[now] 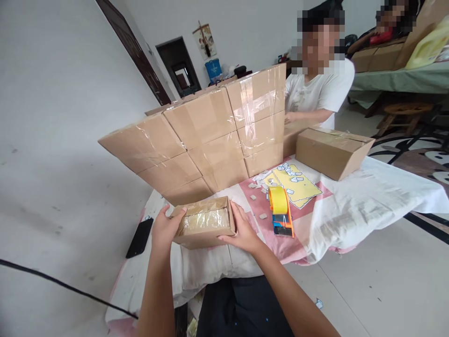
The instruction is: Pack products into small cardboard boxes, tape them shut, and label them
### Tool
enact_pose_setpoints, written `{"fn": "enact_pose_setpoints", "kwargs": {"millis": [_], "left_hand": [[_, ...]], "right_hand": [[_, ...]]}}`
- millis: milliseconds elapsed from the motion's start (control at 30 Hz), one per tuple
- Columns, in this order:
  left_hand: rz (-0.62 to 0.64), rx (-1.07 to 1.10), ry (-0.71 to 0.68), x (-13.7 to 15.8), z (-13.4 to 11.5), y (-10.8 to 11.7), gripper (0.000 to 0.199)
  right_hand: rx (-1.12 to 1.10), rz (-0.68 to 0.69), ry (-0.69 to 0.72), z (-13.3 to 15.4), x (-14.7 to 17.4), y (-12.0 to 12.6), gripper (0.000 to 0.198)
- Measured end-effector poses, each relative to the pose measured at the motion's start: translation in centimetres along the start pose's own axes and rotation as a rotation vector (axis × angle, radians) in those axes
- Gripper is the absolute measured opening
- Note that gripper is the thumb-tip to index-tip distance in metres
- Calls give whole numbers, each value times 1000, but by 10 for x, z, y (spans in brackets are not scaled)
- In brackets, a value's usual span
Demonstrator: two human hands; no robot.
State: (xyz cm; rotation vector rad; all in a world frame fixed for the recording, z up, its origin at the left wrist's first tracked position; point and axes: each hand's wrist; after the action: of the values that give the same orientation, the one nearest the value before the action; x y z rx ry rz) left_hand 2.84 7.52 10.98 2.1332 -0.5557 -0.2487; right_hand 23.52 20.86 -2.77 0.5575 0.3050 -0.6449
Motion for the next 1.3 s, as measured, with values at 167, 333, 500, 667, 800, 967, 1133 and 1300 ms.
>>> {"fn": "enact_pose_setpoints", "kwargs": {"millis": [167, 333, 500, 667, 800, 967, 1133, 1300], "left_hand": [[-22, -91, 78, 7, -16, 0, 73], [-37, -130, 94, 10, -24, 1, 78], [-301, -190, 27, 27, -17, 8, 73], [-194, -378, -675, 47, 7, 1, 49], [76, -562, -942, 53, 24, -15, 54], [17, -568, -937, 55, 28, -24, 57], [-129, -482, -1018, 58, 38, -28, 56], [-279, -430, -1043, 57, 48, -44, 62]], "right_hand": [[1, 1, -4, 1, 0, 0, 119], [-5, -3, 5, 0, 0, 0, 120], [-26, 8, -28, -3, 1, -1, 122], [-64, -3, -20, 1, 1, -1, 120], [-69, -15, -7, 6, -1, 0, 121], [-59, 0, 10, 5, -1, 1, 120], [-74, 32, 49, 3, 5, 4, 124], [-96, 30, 24, 11, 11, 9, 134]]}}
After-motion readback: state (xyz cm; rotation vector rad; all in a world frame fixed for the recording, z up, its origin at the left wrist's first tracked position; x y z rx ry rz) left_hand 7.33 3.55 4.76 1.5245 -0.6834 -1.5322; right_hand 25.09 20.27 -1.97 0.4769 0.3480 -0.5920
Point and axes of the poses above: each hand's wrist, its own x-axis away from the middle knuckle, its own y-axis out of the back of the hand, z = x × y, and after that the axes turned 9 degrees about z, right-handed
